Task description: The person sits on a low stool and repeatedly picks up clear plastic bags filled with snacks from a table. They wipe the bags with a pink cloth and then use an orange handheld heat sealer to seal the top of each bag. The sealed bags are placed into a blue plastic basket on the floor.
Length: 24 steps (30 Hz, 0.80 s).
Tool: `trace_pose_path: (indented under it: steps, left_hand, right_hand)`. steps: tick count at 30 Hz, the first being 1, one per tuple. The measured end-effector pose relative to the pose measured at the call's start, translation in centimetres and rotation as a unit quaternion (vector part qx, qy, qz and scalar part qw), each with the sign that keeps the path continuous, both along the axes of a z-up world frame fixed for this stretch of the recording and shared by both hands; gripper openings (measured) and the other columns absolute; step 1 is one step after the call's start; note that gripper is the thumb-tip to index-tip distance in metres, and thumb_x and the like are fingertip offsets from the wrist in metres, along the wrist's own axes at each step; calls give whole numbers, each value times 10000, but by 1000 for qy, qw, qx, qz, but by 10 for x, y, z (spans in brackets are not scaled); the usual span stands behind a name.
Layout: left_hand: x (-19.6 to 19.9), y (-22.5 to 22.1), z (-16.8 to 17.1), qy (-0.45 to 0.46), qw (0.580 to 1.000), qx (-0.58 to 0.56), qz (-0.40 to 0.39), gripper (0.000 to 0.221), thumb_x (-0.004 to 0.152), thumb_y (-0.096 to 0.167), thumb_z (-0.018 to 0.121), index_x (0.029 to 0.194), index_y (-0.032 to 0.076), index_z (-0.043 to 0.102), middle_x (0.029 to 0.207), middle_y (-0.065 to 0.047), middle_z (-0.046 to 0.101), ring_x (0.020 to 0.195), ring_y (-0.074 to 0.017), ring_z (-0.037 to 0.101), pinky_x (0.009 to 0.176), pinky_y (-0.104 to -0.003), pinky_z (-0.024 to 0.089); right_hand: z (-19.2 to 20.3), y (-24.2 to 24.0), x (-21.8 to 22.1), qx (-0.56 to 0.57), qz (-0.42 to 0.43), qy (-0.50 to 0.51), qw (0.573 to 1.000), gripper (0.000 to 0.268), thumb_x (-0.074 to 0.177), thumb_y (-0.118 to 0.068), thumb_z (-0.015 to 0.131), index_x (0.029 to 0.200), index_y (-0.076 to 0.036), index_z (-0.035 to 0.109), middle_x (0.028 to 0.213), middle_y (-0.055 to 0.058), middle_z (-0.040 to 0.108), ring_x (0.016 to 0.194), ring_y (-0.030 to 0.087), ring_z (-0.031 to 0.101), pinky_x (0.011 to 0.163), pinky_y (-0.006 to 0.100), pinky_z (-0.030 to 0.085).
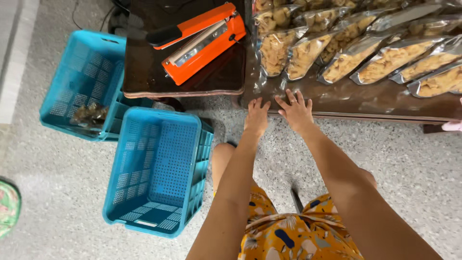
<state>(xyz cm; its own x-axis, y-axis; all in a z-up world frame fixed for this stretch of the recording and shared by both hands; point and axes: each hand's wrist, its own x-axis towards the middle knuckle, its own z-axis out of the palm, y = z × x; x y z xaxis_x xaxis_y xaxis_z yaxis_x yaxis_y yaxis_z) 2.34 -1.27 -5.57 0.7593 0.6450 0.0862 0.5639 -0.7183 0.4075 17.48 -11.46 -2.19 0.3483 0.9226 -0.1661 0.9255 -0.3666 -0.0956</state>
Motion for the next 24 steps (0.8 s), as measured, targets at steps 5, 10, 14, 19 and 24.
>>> trace_pose_path:
  steps: [5, 10, 14, 19, 24]
  left_hand:
    - [5, 8, 46, 96, 993, -75, 12, 396, 895, 96, 618, 1279, 184, 659, 1386, -116, 555, 1344, -386, 477, 1020, -418, 548]
    - [20, 28, 60, 86, 990, -113, 14, 313, 934, 114, 583, 1218, 168, 702, 1339, -115, 563, 1275, -385, 506, 971, -440, 554]
    - [30, 35, 51, 88, 988, -120, 31, 281, 910, 131, 595, 1157, 144, 728, 1383, -124, 532, 1285, -405, 483, 950, -444, 551]
    - [38, 42, 58, 147, 978, -144, 40, 311, 952, 140, 581, 1237, 172, 704, 1490, -152, 456, 1308, -436, 489, 990, -448, 554]
    - [47, 56, 64, 150, 974, -165, 40, 511, 866, 76, 620, 1351, 235, 635, 1564, -159, 337, 1310, -516, 425, 987, -481, 530]
  right_hand:
    - [9, 2, -5, 20, -1, 14, 1000, 564, 1029, -462, 491, 1566, -438, 322, 1685, 62, 242, 1523, 387, 213, 1112, 752, 240]
    - [10, 1, -4, 35, 18, -50, 998, 571, 1018, -476, 492, 1569, -451, 342, 1680, 51, 284, 1520, 370, 255, 1132, 758, 221]
    - [8, 0, -3, 36, 22, -45, 998, 567, 1020, -483, 476, 1570, -457, 342, 1685, 50, 274, 1518, 374, 254, 1138, 758, 206]
    - [7, 1, 3, 37, 39, -56, 997, 554, 1024, -504, 439, 1567, -470, 333, 1679, 39, 264, 1511, 366, 253, 1135, 761, 188]
    - [3, 0, 4, 64, 20, -65, 996, 531, 1020, -514, 445, 1544, -468, 375, 1669, 16, 305, 1513, 343, 283, 1162, 760, 179]
